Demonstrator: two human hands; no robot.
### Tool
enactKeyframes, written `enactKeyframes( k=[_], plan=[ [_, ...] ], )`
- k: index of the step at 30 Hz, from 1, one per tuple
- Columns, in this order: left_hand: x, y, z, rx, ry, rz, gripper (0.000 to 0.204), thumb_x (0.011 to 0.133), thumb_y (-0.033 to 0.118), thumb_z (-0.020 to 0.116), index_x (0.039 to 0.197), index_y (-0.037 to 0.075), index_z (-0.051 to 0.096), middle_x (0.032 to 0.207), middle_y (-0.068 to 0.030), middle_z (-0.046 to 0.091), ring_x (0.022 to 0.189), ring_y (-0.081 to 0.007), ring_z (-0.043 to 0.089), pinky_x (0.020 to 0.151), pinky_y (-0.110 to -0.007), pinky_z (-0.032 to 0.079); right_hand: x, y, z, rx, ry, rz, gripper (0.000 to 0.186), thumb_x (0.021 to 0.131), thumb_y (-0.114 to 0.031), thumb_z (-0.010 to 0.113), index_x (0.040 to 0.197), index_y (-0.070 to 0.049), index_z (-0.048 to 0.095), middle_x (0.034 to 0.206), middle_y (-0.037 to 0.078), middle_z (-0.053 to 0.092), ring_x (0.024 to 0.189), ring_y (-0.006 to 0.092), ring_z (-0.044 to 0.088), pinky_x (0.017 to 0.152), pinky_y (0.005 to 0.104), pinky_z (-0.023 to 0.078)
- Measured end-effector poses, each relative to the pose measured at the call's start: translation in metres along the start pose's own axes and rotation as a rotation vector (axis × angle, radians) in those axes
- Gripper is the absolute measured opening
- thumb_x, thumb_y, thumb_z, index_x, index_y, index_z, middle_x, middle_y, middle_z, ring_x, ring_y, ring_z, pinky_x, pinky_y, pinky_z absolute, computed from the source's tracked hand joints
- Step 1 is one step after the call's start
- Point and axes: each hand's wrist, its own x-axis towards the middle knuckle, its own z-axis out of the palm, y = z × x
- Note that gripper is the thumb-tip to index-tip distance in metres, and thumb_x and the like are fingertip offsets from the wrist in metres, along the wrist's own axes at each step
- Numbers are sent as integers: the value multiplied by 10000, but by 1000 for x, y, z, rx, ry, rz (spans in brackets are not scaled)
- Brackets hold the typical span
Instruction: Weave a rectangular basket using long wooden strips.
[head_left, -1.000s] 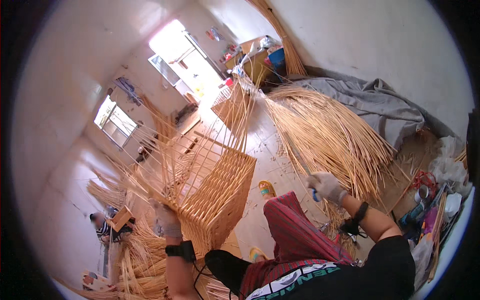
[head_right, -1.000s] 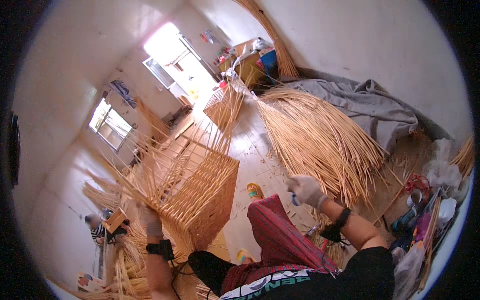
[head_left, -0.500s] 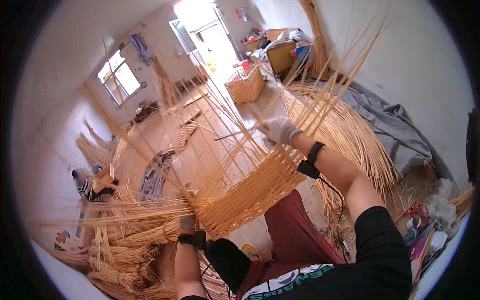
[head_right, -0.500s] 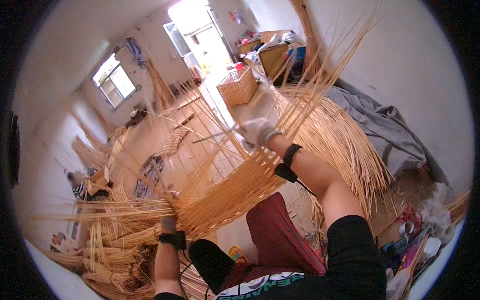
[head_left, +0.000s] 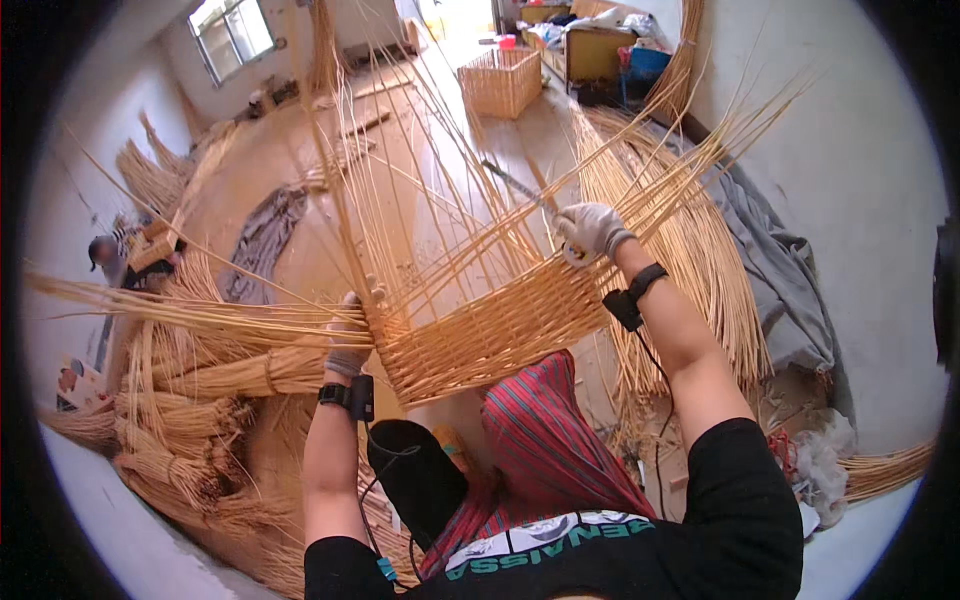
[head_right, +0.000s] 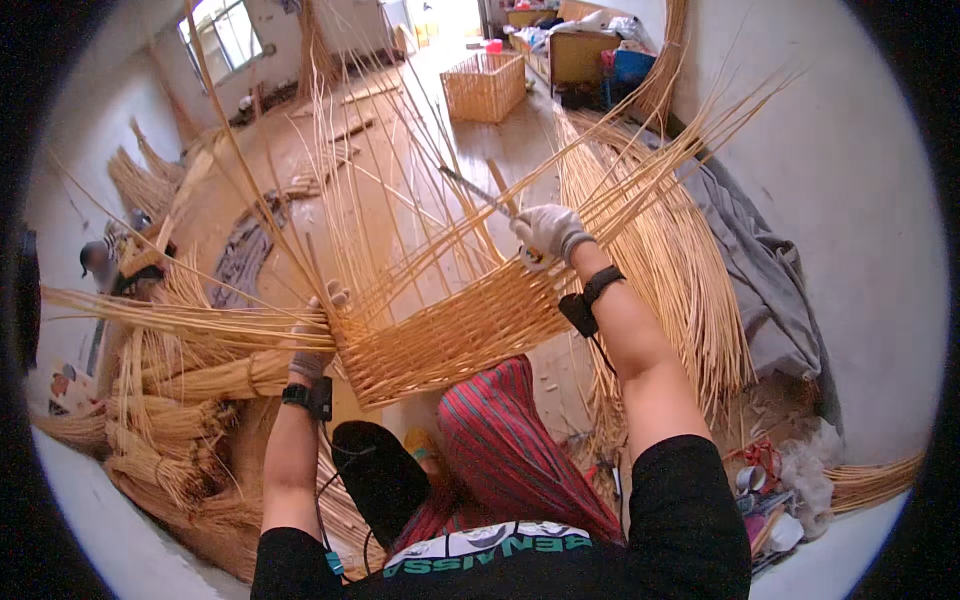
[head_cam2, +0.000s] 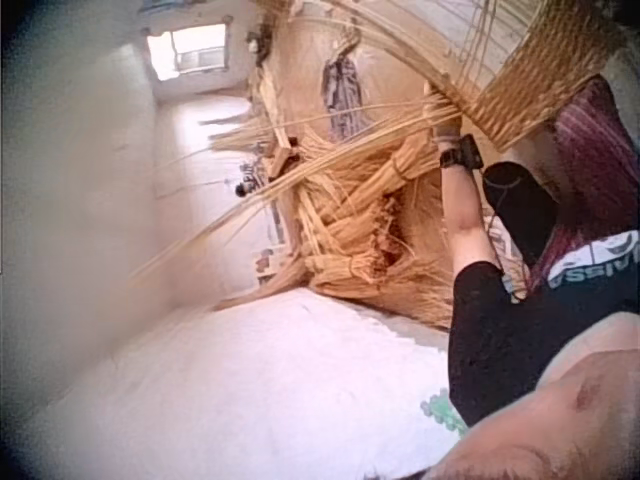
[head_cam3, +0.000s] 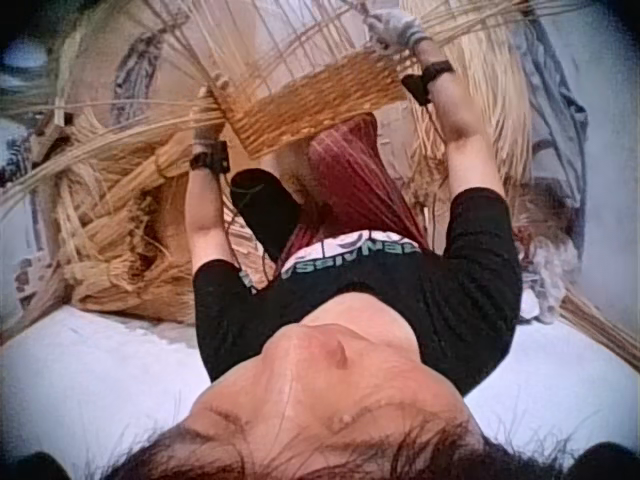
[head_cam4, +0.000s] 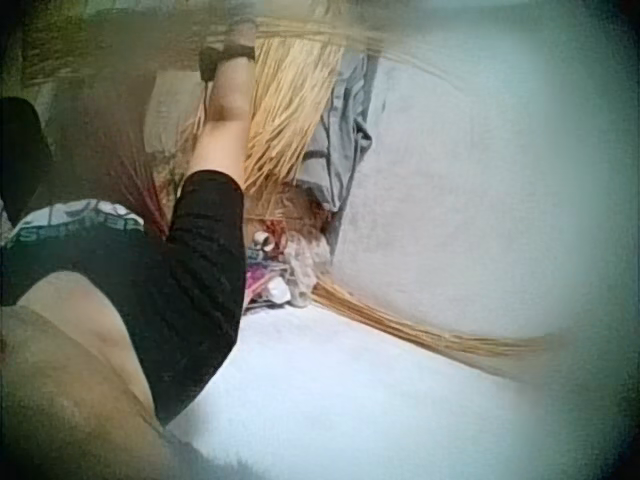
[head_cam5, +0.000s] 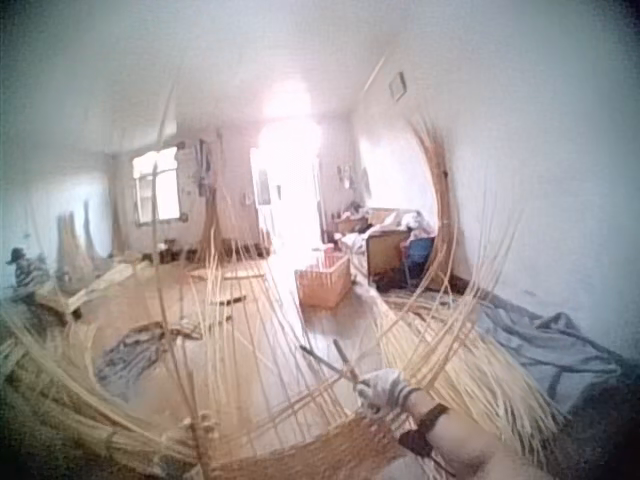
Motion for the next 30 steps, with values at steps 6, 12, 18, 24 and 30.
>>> enactKeyframes(
  k=[6, 12, 18, 24, 30],
  plan=[
    [-25, -24, 8, -115, 189, 130, 328, 1001, 378, 606, 1112, 76, 668, 900, -41, 681, 806, -169, 653, 698, -322, 584, -25, -11, 6, -56, 129, -17, 471, 991, -493, 454, 1201, -124, 659, 1019, 171, 722, 957, 388, 675, 829, 455, 525],
    [-49, -34, 4, -259, -144, 252, 352, 1070, 365, 462, 1146, 71, 641, 980, -42, 659, 853, -178, 642, 737, -319, 587, -59, -20, 22, -223, 136, -27, 461, 984, -417, 488, 1184, -31, 639, 935, 206, 716, 890, 383, 693, 776, 460, 535],
    [-51, -24, 17, -155, 332, 295, 315, 1045, 330, 517, 1130, 47, 628, 897, -38, 650, 759, -146, 639, 625, -295, 572, -64, -29, 26, -49, 318, 47, 391, 1010, -443, 432, 1018, -119, 651, 830, 195, 695, 780, 421, 669, 697, 522, 517],
    [-57, -14, 11, -22, 277, 154, 265, 996, 355, 615, 987, 93, 659, 812, -37, 690, 681, -166, 667, 601, -294, 589, -24, -38, 26, -90, 143, 134, 460, 1033, -465, 401, 1006, -106, 686, 915, 211, 703, 905, 417, 664, 799, 502, 514],
    [-47, -25, -5, -82, 320, 201, 276, 965, 362, 673, 948, 88, 645, 841, -44, 680, 746, -179, 667, 633, -308, 593, 6, -35, 32, 1, 99, 64, 485, 1016, -485, 466, 1057, -70, 713, 875, 154, 719, 836, 347, 678, 758, 429, 514]
  ],
)
